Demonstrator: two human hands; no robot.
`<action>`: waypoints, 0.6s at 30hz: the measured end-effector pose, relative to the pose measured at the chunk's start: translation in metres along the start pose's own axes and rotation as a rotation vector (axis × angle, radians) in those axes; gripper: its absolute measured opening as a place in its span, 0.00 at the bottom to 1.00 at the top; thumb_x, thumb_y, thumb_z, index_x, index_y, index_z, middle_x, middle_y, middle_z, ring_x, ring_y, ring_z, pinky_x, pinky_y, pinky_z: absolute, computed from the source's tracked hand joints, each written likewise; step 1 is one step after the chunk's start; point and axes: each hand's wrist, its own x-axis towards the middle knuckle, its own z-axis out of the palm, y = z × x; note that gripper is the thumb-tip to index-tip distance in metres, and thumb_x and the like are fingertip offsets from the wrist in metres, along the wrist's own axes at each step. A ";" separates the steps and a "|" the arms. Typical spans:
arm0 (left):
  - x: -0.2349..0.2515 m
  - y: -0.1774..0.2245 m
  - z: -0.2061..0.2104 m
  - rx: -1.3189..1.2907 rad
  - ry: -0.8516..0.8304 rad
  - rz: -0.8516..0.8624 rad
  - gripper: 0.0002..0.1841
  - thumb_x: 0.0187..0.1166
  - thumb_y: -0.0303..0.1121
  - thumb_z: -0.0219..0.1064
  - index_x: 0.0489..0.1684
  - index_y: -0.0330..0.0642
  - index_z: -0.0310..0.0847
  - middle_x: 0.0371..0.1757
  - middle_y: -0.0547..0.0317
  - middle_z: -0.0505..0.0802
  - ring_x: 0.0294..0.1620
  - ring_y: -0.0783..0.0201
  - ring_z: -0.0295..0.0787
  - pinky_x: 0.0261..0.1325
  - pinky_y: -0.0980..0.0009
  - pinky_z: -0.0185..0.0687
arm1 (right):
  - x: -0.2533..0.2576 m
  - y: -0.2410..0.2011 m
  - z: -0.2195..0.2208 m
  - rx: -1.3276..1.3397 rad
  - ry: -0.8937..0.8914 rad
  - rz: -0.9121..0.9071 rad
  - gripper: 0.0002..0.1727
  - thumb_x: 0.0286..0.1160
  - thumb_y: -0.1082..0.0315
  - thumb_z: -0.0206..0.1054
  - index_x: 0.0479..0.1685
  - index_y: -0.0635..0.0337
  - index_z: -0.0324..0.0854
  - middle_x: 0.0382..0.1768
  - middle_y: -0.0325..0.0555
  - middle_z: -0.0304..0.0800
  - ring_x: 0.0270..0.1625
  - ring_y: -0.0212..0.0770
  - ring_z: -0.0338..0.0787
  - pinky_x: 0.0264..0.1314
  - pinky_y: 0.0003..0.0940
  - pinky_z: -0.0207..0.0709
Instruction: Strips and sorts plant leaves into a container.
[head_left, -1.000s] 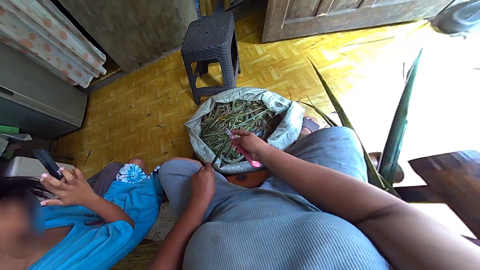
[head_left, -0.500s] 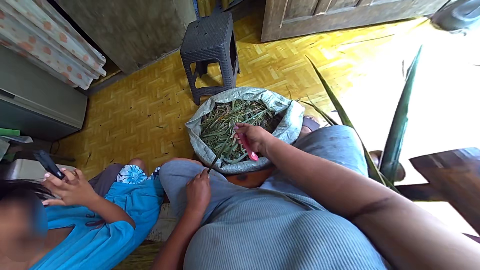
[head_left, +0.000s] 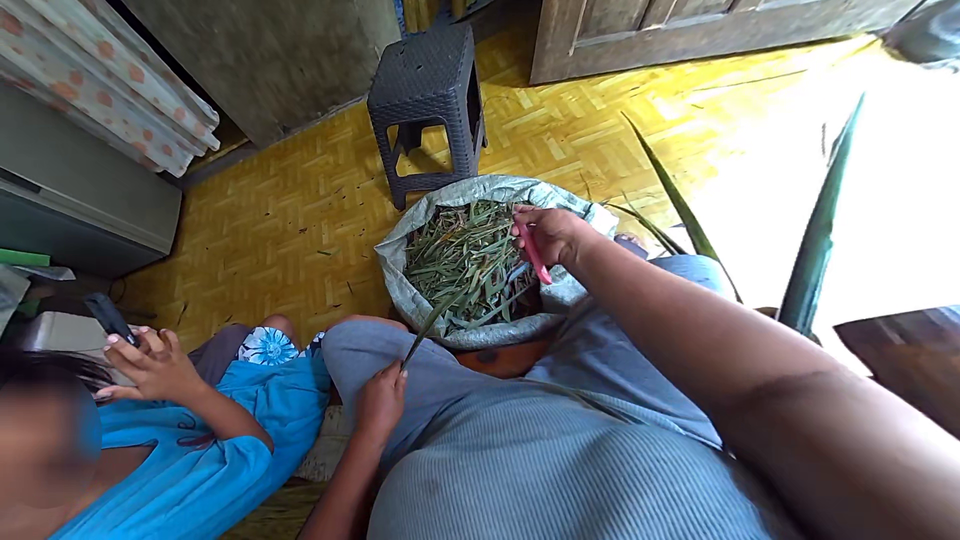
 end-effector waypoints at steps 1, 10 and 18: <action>0.000 -0.002 0.000 -0.005 -0.004 -0.003 0.20 0.94 0.36 0.52 0.74 0.35 0.82 0.55 0.42 0.94 0.55 0.48 0.92 0.67 0.50 0.82 | 0.002 -0.001 -0.004 0.000 -0.010 -0.001 0.21 0.90 0.61 0.54 0.79 0.43 0.67 0.26 0.34 0.76 0.19 0.30 0.73 0.19 0.26 0.69; 0.003 -0.006 -0.002 0.003 -0.036 -0.017 0.20 0.94 0.37 0.52 0.74 0.37 0.81 0.53 0.44 0.95 0.54 0.49 0.93 0.66 0.50 0.83 | 0.005 -0.002 -0.022 -0.060 -0.134 -0.060 0.24 0.91 0.64 0.53 0.84 0.40 0.64 0.32 0.34 0.79 0.20 0.28 0.75 0.20 0.23 0.70; 0.003 -0.009 -0.005 0.000 -0.046 -0.036 0.20 0.94 0.36 0.52 0.74 0.36 0.82 0.52 0.43 0.95 0.54 0.49 0.93 0.66 0.49 0.83 | 0.001 -0.009 -0.032 -0.446 -0.006 -0.229 0.26 0.85 0.75 0.58 0.83 0.51 0.71 0.48 0.44 0.85 0.27 0.29 0.75 0.28 0.25 0.70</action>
